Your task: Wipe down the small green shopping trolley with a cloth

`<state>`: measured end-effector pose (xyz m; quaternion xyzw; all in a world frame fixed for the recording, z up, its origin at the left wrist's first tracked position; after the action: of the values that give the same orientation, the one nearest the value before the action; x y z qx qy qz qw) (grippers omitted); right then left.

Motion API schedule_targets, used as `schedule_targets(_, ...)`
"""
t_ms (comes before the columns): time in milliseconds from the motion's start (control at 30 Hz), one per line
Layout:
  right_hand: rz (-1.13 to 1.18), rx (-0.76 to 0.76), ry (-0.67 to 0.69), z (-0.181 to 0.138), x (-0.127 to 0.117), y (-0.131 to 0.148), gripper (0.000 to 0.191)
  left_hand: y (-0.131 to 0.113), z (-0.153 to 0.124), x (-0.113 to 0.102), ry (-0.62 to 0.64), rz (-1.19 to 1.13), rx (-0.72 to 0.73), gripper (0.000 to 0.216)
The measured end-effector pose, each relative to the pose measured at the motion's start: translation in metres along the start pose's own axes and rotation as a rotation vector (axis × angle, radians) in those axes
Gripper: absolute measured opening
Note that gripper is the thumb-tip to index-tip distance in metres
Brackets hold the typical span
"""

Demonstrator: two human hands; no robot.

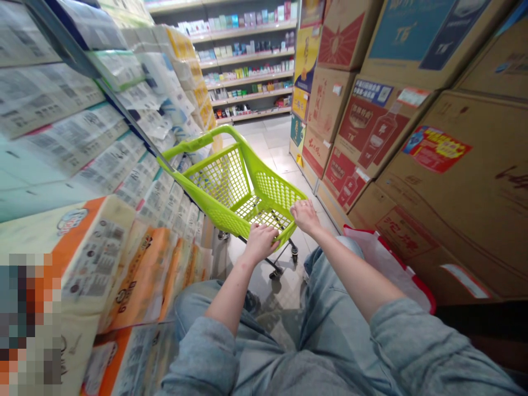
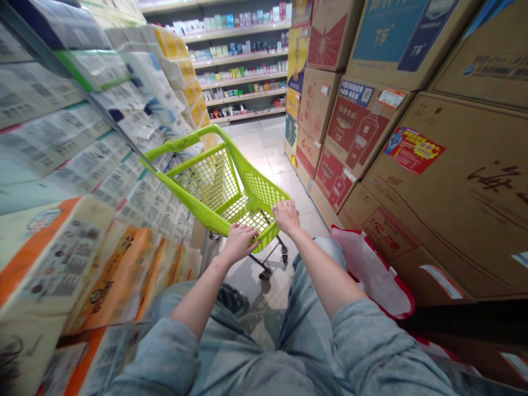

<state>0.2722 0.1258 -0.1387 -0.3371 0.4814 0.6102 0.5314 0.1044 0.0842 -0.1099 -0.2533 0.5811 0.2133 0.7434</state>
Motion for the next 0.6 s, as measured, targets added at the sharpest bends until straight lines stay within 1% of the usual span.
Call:
schedule_targets(67, 0.044, -0.006, -0.023, -0.009, 0.001, 0.005, 0.021, 0.001, 0.0, 0.0, -0.002, -0.008, -0.008, 0.012)
schedule_targets(200, 0.173, -0.046, -0.112, -0.031, 0.0, 0.016, 0.023, 0.001, -0.001, -0.001, -0.008, -0.019, -0.007, 0.011)
schedule_targets(300, 0.248, -0.072, -0.165, -0.041, 0.0, 0.02, 0.025, 0.0, 0.0, -0.001, -0.014, -0.009, -0.001, 0.011)
schedule_targets(400, 0.273, -0.062, -0.172, -0.042, 0.001, 0.016, 0.026, -0.001, 0.003, -0.002, -0.029, -0.004, 0.004, 0.011)
schedule_targets(533, 0.295, -0.059, -0.153, -0.032, 0.001, 0.007, 0.026, -0.002, 0.008, -0.001, -0.034, -0.006, 0.002, 0.012)
schedule_targets(600, 0.321, -0.056, -0.177, -0.03, 0.0, 0.004, 0.026, -0.003, 0.01, -0.001, -0.026, -0.005, -0.002, 0.011)
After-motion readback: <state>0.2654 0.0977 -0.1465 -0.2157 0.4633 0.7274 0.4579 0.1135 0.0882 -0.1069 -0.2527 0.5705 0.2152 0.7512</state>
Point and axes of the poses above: each hand's wrist, its own z-axis towards the middle knuckle, its own x-axis out of the palm, y = z × x, the point moved 6 cm from there along z, towards the middle knuckle, and after that the axes turned 3 degrees about -z, right-handed, at the moved point
